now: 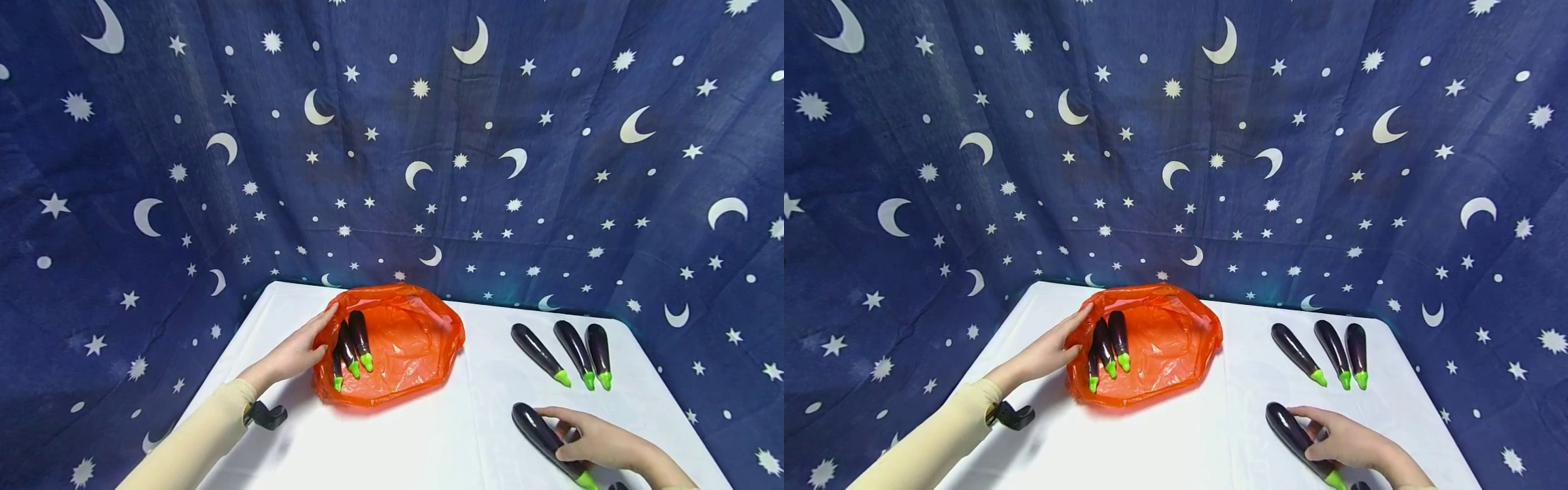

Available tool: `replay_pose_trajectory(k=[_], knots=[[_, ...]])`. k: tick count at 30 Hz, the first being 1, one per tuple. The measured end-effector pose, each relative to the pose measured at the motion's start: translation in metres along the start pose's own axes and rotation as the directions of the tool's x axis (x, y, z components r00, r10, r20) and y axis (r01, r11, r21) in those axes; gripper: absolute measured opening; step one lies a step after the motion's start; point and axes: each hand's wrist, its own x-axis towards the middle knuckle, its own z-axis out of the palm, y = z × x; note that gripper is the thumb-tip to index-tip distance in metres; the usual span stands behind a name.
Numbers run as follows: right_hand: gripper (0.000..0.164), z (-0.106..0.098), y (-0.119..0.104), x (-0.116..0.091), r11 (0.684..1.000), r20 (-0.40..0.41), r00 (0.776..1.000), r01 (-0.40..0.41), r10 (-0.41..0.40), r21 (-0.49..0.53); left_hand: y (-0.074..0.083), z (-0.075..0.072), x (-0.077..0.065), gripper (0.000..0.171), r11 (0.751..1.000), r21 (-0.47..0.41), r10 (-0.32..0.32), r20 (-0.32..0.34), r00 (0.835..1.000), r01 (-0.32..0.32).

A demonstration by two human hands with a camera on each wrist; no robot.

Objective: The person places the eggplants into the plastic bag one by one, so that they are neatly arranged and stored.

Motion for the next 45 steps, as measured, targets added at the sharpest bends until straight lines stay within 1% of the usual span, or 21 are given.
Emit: replay_pose_trajectory(k=[5, 9, 11, 15, 18, 24, 30, 40, 45], knots=[[0.069, -0.004, -0.008, 0.002, 0.998, -0.033, 0.997, 0.069, -0.069, -0.004, 0.0, 0.0, 0.0, 0.087, 1.0, 0.001, 0.005, -0.001, 1.0, -0.005], [0.072, -0.008, -0.018, 0.005, 0.991, -0.046, 0.99, 0.133, -0.132, 0.009, 0.001, 0.0, 0.0, 0.088, 1.0, 0.0, 0.0, -0.001, 1.0, 0.0], [0.072, -0.009, -0.024, 0.008, 0.986, -0.059, 0.984, 0.169, -0.168, 0.012, 0.001, -0.001, -0.001, 0.088, 1.0, 0.0, -0.002, 0.0, 1.0, 0.002], [0.072, -0.009, -0.039, 0.018, 0.969, -0.092, 0.965, 0.246, -0.246, -0.011, 0.001, -0.001, -0.002, 0.088, 1.0, 0.004, 0.003, -0.004, 1.0, -0.003], [0.072, -0.009, -0.054, 0.027, 0.96, -0.104, 0.955, 0.279, -0.279, -0.017, 0.001, -0.002, -0.002, 0.088, 1.0, 0.006, 0.006, -0.007, 1.0, -0.006], [0.073, -0.005, -0.085, 0.049, 0.952, -0.095, 0.949, 0.304, -0.301, 0.016, 0.001, -0.001, -0.002, 0.087, 1.0, 0.007, 0.013, -0.009, 1.0, -0.013], [0.074, 0.003, -0.111, 0.076, 0.946, -0.069, 0.945, 0.323, -0.32, 0.036, 0.0, -0.002, -0.001, 0.087, 1.0, 0.006, 0.012, -0.009, 1.0, -0.012], [0.075, 0.024, -0.149, 0.134, 0.945, -0.045, 0.945, 0.325, -0.323, 0.043, 0.001, -0.003, -0.001, 0.087, 1.0, 0.005, 0.001, -0.009, 1.0, -0.001], [0.076, 0.036, -0.165, 0.161, 0.952, -0.055, 0.951, 0.306, -0.304, 0.028, 0.002, -0.004, -0.001, 0.086, 1.0, 0.01, -0.004, 0.0, 1.0, 0.004]])
